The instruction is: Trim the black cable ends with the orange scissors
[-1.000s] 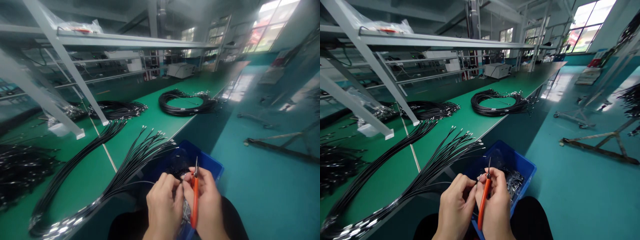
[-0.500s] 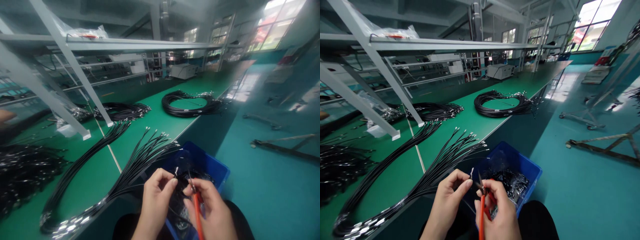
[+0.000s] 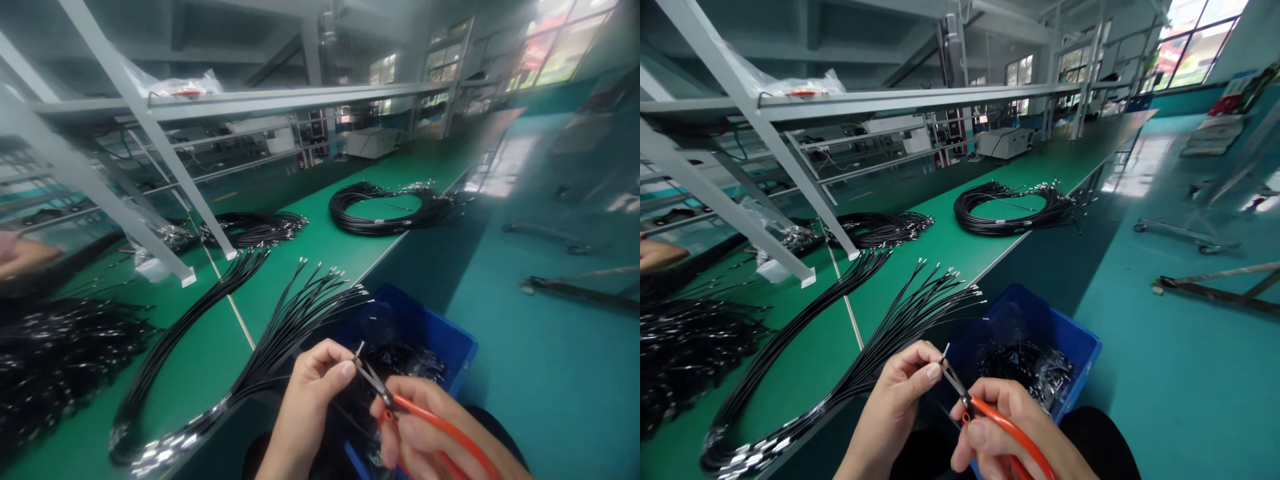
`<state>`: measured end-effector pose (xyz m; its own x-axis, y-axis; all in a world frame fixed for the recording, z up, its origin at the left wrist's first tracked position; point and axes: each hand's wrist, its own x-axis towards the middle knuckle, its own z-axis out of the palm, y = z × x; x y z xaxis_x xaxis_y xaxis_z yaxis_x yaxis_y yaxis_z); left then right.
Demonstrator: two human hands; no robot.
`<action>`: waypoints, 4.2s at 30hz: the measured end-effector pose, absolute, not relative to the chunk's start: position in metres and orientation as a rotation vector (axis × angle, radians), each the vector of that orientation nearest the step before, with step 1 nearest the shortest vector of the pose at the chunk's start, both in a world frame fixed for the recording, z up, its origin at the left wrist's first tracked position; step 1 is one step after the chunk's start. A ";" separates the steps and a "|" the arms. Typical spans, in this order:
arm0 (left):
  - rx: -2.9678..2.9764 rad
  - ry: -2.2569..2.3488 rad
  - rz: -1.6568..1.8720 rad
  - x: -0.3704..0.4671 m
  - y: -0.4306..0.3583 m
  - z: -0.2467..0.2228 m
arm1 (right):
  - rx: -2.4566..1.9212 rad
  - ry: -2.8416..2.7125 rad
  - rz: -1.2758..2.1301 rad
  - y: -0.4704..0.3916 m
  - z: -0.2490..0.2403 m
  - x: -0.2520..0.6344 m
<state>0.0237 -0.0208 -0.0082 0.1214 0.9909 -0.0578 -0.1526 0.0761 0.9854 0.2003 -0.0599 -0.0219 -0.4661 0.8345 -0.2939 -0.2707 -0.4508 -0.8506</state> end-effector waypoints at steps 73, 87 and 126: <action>1.029 0.902 1.105 0.023 -0.035 -0.001 | -0.699 -0.651 1.637 -0.037 -0.015 0.144; 0.850 0.798 1.015 0.014 -0.034 -0.010 | -0.692 -0.601 1.709 -0.039 -0.016 0.139; 0.924 0.853 1.080 0.005 -0.033 -0.010 | -1.083 -1.227 1.840 -0.063 -0.006 0.190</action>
<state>0.0055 -0.0331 -0.0097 0.2505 0.9609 -0.1177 -0.3370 0.2006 0.9199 0.1898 -0.0626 -0.0056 -0.4340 0.8591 -0.2713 -0.0798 -0.3366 -0.9383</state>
